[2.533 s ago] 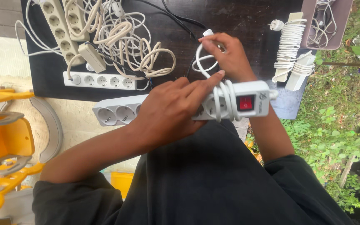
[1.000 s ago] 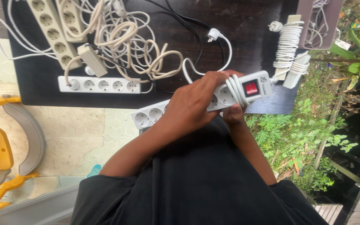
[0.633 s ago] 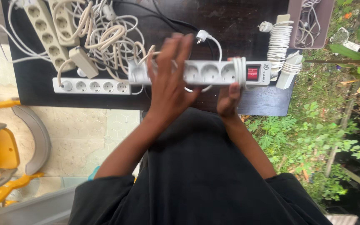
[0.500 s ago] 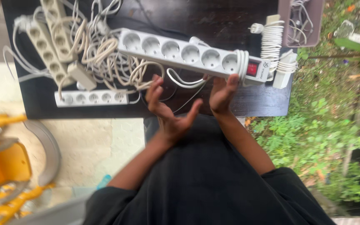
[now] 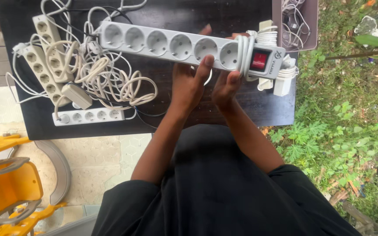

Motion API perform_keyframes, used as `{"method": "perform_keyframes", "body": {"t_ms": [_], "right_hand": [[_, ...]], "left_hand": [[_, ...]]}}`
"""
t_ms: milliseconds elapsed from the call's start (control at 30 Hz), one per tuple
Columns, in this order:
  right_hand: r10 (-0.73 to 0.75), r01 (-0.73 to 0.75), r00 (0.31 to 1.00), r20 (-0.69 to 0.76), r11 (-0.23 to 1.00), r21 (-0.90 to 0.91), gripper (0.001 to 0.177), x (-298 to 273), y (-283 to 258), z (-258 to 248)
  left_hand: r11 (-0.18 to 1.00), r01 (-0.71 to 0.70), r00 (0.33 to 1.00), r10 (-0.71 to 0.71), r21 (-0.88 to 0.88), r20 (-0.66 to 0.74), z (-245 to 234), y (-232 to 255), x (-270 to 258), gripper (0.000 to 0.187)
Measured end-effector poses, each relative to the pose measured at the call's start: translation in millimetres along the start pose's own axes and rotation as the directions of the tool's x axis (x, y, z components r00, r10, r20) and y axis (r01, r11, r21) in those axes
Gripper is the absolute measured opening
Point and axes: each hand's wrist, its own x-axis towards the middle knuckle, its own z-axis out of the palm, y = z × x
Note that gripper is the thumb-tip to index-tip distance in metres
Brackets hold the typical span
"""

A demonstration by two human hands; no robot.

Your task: The person organizes multiple extension cords and power strips on a table by wrapping the cords around the strips and securing them by hand.

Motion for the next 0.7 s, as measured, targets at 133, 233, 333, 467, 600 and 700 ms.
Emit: {"method": "perform_keyframes", "body": {"t_ms": [133,233,333,467,600,700], "right_hand": [[0.143,-0.139,0.989,-0.022,0.981,0.134,0.083,-1.8,6.0,-9.0],[0.340,-0.325,0.940,-0.004,0.901,0.286,0.084,-6.1,12.2,-17.0],[0.279,-0.294,0.954,0.114,0.943,0.158,0.080,4.1,5.9,-24.6],[0.355,-0.356,0.930,0.094,0.934,-0.005,0.081,12.9,-0.5,-29.9],[0.415,-0.419,0.899,0.141,0.908,0.004,0.080,16.7,-5.8,-34.9],[0.401,-0.400,0.891,0.213,0.915,-0.047,0.084,16.1,-11.8,-26.9]], "left_hand": [[0.944,-0.306,0.952,0.306,-0.127,-0.019,26.4,39.7,28.9,0.067],[0.866,-0.124,0.933,0.268,-0.485,0.240,29.9,36.0,40.7,0.068],[0.832,-0.099,0.933,0.269,-0.545,0.240,39.8,8.3,43.7,0.061],[0.814,0.037,0.979,0.086,-0.580,0.183,50.1,-9.6,43.2,0.056],[0.875,-0.186,0.975,0.222,-0.448,0.029,42.3,-4.1,39.8,0.044],[0.891,-0.270,0.956,0.292,-0.366,0.007,33.2,-7.1,42.5,0.038]]}}
